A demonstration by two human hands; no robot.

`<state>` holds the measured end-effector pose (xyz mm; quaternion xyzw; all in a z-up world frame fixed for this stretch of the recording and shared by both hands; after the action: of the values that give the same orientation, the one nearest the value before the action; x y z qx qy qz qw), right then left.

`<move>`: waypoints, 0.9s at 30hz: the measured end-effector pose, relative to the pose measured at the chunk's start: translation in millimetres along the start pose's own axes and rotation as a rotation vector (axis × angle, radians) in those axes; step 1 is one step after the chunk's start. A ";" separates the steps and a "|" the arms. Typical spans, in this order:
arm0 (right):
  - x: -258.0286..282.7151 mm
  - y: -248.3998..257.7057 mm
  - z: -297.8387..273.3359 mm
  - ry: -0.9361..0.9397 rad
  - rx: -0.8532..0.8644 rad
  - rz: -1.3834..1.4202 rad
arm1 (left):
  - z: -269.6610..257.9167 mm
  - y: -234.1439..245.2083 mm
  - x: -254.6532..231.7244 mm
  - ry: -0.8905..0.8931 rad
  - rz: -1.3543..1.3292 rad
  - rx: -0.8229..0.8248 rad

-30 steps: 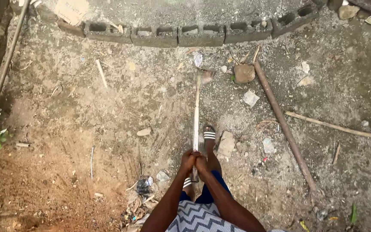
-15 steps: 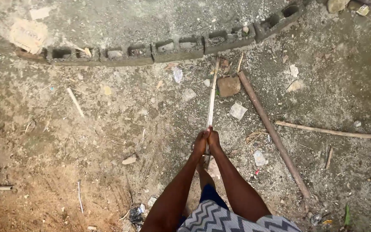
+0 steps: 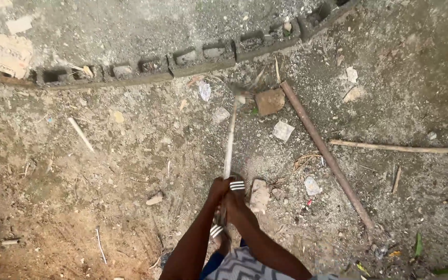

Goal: Raking debris and dead leaves into a pile on a dirt ground using a garden rake.

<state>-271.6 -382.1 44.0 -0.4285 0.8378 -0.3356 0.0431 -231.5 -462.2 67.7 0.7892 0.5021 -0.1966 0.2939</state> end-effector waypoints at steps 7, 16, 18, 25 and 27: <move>-66.8 -19.5 -50.0 -0.008 -0.090 -0.263 | -18.3 39.2 49.4 0.110 0.005 -0.160; 28.8 49.8 105.8 0.335 -0.244 -0.469 | 4.2 5.5 -1.5 -0.105 -0.526 0.146; 10.0 58.1 128.1 0.311 -0.239 -0.405 | 14.0 10.9 -4.1 -0.102 -0.503 0.077; -93.8 -17.1 64.0 0.155 -0.116 -0.366 | 22.1 78.7 138.2 0.166 -0.432 -0.079; -121.4 -55.0 -24.7 -0.070 -0.135 -0.451 | -1.2 84.8 176.6 0.308 -0.294 0.101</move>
<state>-166.2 -300.9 69.8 -0.6181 0.7394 -0.2649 -0.0326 -80.5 -369.3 -15.7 0.7419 0.6402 -0.1395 0.1420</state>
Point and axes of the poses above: each hand's wrist, its own z-axis towards the middle knuckle, its own y-axis out of the back of the hand, x = y × z, the point moved 4 cm from there along z, towards the middle knuckle, and after that the axes turned 13 degrees about -z, right-handed, at the moved point
